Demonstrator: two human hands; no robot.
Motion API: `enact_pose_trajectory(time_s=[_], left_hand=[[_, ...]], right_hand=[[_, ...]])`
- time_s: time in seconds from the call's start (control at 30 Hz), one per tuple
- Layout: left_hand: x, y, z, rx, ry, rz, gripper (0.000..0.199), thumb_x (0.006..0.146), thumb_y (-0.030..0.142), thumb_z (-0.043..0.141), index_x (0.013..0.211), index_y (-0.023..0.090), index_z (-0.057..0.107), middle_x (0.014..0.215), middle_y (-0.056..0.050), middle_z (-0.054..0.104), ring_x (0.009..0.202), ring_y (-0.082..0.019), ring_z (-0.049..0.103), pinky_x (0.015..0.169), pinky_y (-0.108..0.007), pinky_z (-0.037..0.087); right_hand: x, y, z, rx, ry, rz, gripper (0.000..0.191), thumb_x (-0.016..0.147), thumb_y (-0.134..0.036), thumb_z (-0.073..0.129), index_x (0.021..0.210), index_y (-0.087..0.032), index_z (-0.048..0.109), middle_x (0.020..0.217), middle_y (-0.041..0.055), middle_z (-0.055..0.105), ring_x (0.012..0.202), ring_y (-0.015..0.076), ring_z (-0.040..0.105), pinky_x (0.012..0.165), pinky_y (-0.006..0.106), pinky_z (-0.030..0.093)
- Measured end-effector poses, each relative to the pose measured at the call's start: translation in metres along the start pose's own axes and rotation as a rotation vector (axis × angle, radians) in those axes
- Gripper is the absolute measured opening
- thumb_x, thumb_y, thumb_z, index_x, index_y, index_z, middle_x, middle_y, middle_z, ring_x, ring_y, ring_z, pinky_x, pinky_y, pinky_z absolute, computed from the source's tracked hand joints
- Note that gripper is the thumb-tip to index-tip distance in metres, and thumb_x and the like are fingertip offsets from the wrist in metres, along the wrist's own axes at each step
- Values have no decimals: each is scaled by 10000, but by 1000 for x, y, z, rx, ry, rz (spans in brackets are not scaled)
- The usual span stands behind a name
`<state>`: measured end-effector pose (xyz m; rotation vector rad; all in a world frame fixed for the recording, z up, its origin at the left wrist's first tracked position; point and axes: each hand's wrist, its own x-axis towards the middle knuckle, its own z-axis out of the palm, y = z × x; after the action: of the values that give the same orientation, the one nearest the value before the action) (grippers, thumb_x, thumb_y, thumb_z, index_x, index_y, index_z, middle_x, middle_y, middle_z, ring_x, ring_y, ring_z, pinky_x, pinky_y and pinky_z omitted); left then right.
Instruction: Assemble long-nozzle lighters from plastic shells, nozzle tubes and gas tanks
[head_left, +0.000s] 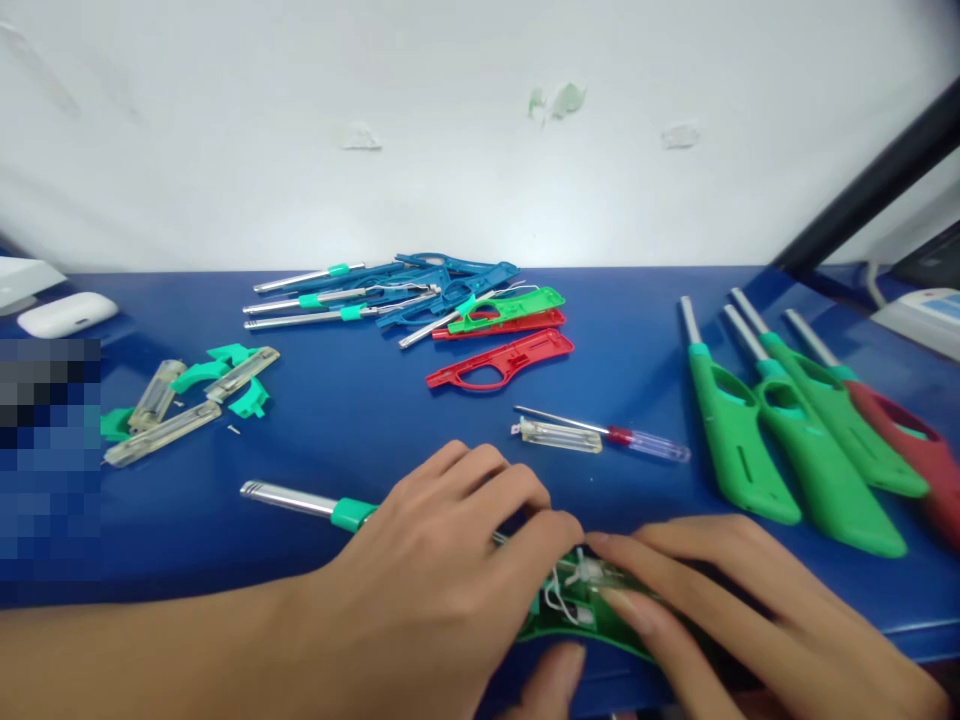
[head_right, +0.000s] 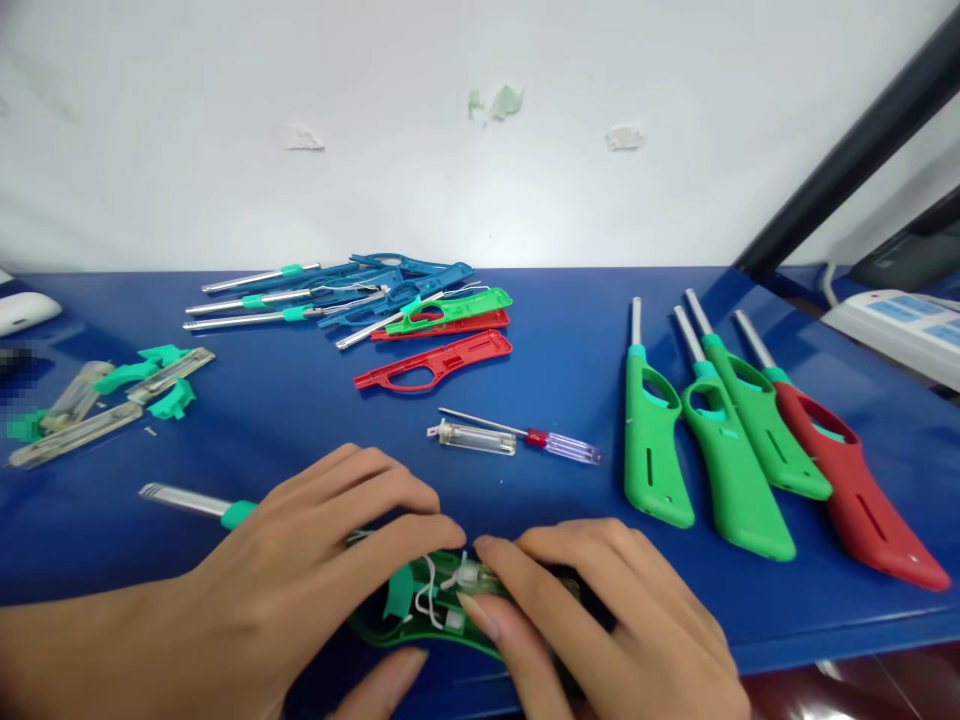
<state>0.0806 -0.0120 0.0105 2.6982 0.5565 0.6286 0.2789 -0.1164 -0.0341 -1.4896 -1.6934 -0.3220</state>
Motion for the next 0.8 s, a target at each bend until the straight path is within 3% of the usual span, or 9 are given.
enact_pose_trajectory(time_s=[0.13, 0.33, 0.5, 0.8], left_hand=[[0, -2, -3, 83, 1, 89, 244, 1059, 332, 570, 1183, 180, 715, 1146, -101, 772, 1093, -318, 693, 996, -495, 570], [1, -1, -1, 125, 39, 109, 236, 1057, 150, 508, 1101, 159, 741, 1052, -90, 771, 993, -270, 724, 889, -420, 617], [0, -8, 1, 37, -2, 124, 193, 1076, 193, 543, 1069, 173, 735, 1059, -66, 763, 966, -233, 712, 917, -388, 617], [-3, -12, 3, 30, -39, 139, 280, 1098, 220, 490, 1076, 214, 769, 1076, -47, 776, 934, -227, 712, 847, -390, 640]], right_hand=[[0, 8, -3, -17, -40, -109, 176, 966, -156, 698, 1101, -246, 768, 979, -13, 733, 867, 118, 687, 760, 231, 566], [3, 5, -6, -22, -89, -76, 127, 997, -203, 684, 1071, -263, 768, 953, -22, 743, 837, 122, 692, 734, 248, 574], [-1, 2, -3, -5, -36, 3, 189, 967, -157, 717, 1098, -282, 773, 967, -21, 750, 835, 140, 698, 724, 276, 574], [0, 7, -7, 19, -94, -40, 230, 976, -167, 696, 1159, -289, 762, 1012, -28, 764, 875, 146, 697, 731, 280, 583]])
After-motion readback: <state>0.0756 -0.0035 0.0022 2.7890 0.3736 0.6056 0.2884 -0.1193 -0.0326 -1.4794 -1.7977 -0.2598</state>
